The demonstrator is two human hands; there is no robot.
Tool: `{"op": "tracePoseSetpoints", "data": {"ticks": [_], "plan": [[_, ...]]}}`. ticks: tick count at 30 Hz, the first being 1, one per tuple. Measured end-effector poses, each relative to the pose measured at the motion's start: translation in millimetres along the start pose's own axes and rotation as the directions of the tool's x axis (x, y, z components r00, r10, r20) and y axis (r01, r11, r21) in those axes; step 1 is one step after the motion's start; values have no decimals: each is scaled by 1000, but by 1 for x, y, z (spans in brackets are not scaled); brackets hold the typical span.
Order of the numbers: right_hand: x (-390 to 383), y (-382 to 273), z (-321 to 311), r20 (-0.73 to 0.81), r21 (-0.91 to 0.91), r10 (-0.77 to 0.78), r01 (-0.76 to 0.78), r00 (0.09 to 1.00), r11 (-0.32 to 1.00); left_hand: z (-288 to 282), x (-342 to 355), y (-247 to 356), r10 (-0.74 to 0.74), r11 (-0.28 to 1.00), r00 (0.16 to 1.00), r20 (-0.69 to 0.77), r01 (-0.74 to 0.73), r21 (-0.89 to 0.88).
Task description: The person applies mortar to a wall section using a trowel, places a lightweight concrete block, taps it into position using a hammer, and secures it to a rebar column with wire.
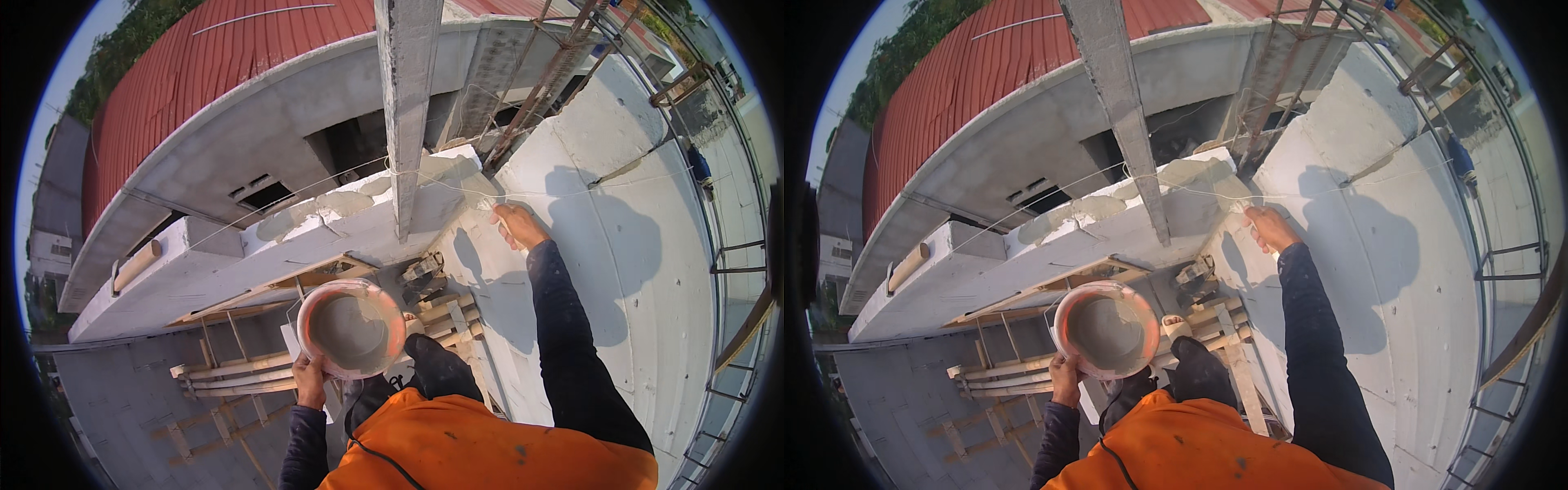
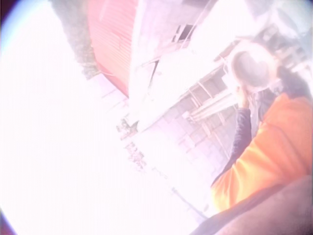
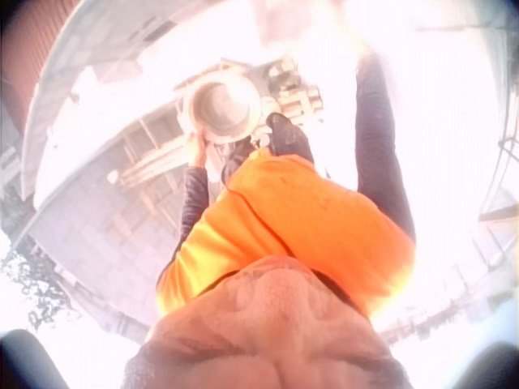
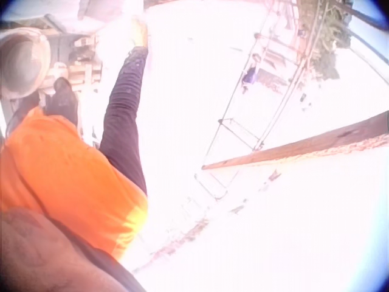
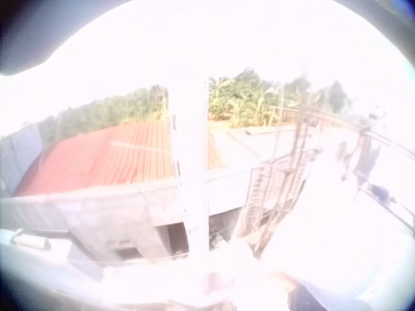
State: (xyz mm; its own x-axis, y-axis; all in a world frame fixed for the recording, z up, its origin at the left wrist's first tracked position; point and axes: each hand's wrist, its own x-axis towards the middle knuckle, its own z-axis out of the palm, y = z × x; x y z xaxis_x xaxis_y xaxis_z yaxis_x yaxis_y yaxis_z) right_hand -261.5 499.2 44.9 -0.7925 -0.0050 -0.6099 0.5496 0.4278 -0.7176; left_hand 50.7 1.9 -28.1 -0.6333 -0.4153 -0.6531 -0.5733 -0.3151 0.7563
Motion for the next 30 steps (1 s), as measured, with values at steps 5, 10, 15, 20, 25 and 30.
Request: {"op": "tracePoseSetpoints", "data": {"ticks": [5, 10, 15, 20, 25, 30], "plan": [[-81, 12, -16, 28, -300, 154, -139, 988, 944, 11, 2, 10, 99, 994, 995, 31, -100, 42], [-127, -25, 80, 427, -629, -232, 471, 874, 618, 34, 9, 35, 119, 991, 987, 108, -124, 45], [-97, -32, 202, 535, -787, -171, 562, 827, 254, 52, 8, 47, 164, 976, 977, 134, -180, 122], [-78, -37, 247, 606, -790, -33, 606, 795, 96, 52, 5, 46, 140, 979, 986, 91, -152, 134], [-51, 0, 210, 629, -657, -61, 572, 775, 491, 35, 14, 35, 97, 994, 993, 73, -100, 37], [-79, -29, 212, 667, -334, 99, 178, 738, 926, -7, 11, 35, 93, 996, 996, 0, -93, -8]]}}
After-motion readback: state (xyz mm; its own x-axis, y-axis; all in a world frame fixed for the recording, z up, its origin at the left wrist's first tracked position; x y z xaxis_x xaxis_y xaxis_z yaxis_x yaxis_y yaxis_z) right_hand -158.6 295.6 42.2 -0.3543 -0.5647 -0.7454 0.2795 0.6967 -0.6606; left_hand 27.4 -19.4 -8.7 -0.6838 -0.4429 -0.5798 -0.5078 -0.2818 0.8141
